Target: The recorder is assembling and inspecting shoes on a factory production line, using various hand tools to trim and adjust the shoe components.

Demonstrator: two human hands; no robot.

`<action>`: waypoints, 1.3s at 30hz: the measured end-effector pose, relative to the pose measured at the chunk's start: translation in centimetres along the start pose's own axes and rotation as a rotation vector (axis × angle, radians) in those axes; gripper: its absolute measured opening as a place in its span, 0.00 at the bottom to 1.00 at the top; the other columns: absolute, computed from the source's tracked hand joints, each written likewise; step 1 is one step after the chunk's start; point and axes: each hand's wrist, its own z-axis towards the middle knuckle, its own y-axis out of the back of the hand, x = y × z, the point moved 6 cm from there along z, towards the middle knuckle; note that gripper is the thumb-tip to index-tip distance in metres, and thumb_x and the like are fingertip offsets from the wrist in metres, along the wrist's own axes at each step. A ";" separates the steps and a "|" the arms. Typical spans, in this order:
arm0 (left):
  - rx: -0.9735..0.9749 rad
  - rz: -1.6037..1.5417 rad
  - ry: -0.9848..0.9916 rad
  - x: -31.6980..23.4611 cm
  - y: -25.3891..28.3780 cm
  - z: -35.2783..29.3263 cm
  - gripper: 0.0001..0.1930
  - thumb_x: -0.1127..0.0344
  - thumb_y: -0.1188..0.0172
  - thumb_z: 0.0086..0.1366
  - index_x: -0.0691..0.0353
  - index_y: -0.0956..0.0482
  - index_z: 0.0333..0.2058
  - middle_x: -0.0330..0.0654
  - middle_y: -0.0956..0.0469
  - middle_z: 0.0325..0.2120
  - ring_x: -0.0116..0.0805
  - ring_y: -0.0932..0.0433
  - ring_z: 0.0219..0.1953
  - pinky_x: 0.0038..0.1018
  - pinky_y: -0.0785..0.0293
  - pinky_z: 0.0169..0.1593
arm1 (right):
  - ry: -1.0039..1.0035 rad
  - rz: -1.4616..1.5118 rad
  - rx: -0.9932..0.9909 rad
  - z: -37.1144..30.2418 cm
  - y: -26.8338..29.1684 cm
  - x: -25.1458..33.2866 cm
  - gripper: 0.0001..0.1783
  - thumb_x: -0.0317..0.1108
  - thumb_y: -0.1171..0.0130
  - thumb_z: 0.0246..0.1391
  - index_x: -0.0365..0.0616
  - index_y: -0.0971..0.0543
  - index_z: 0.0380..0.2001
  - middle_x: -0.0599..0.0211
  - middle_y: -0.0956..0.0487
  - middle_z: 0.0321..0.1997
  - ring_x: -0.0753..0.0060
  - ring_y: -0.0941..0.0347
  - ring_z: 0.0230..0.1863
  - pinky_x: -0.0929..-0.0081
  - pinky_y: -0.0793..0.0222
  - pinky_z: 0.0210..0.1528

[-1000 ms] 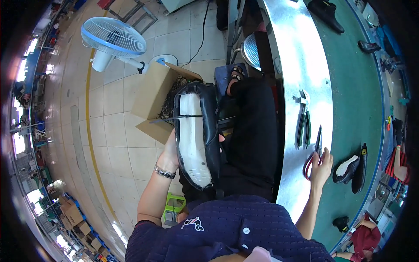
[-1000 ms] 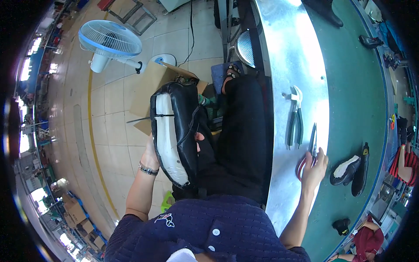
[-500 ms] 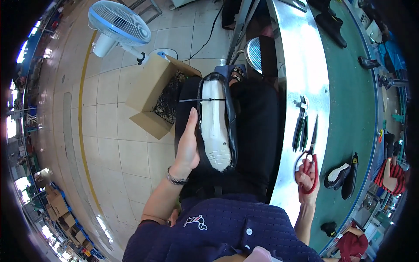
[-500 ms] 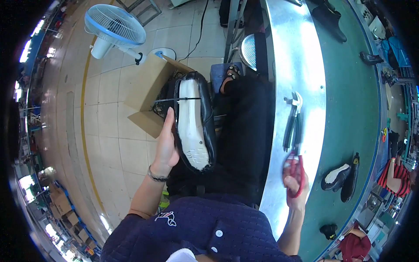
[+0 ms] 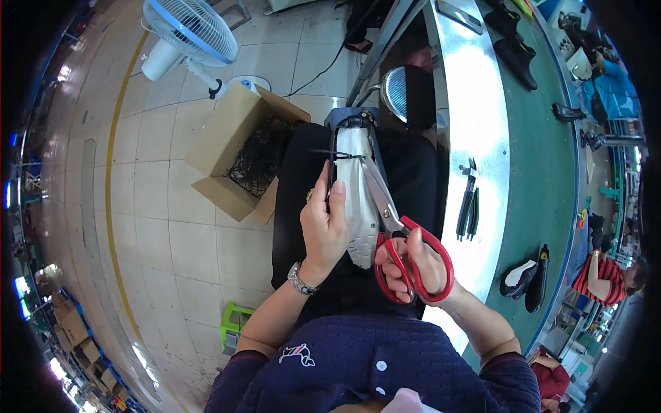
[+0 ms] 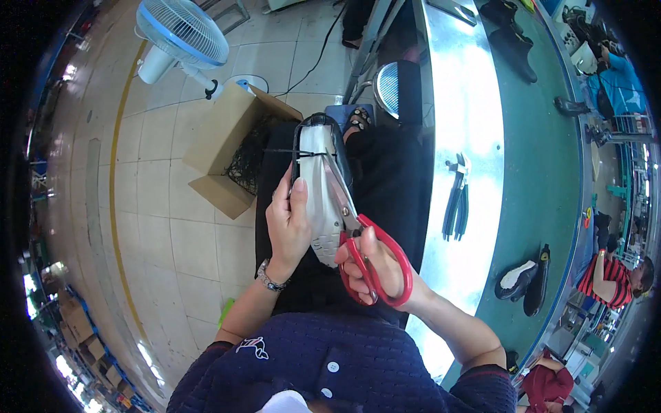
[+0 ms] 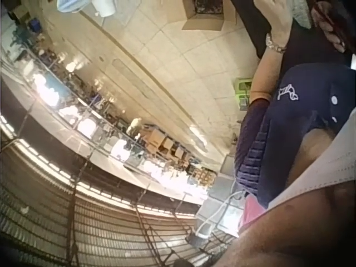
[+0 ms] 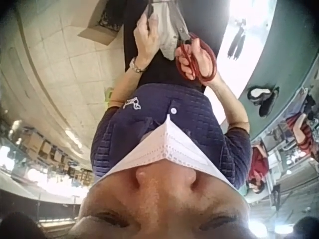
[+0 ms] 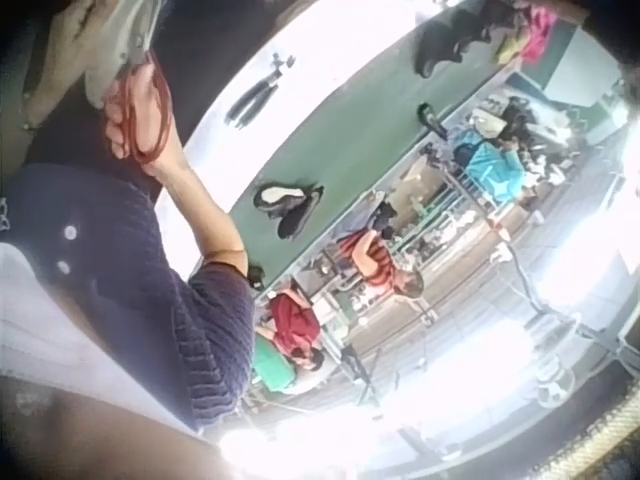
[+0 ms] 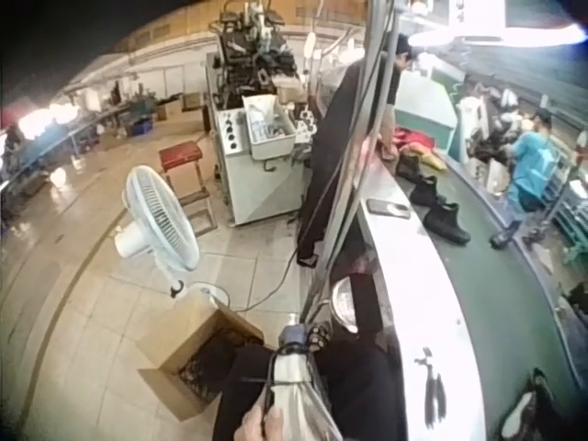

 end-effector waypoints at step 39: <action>0.147 0.704 -0.707 -2.8 3.5 4.6 0.25 0.55 0.47 0.68 0.64 0.29 0.58 0.47 0.33 0.62 0.49 0.38 0.65 0.39 0.42 0.65 | -0.019 -0.935 -1.490 -13.8 22.8 -7.3 0.25 0.42 0.34 0.52 0.31 0.22 0.47 0.58 0.20 0.33 0.70 0.25 0.31 0.74 0.29 0.38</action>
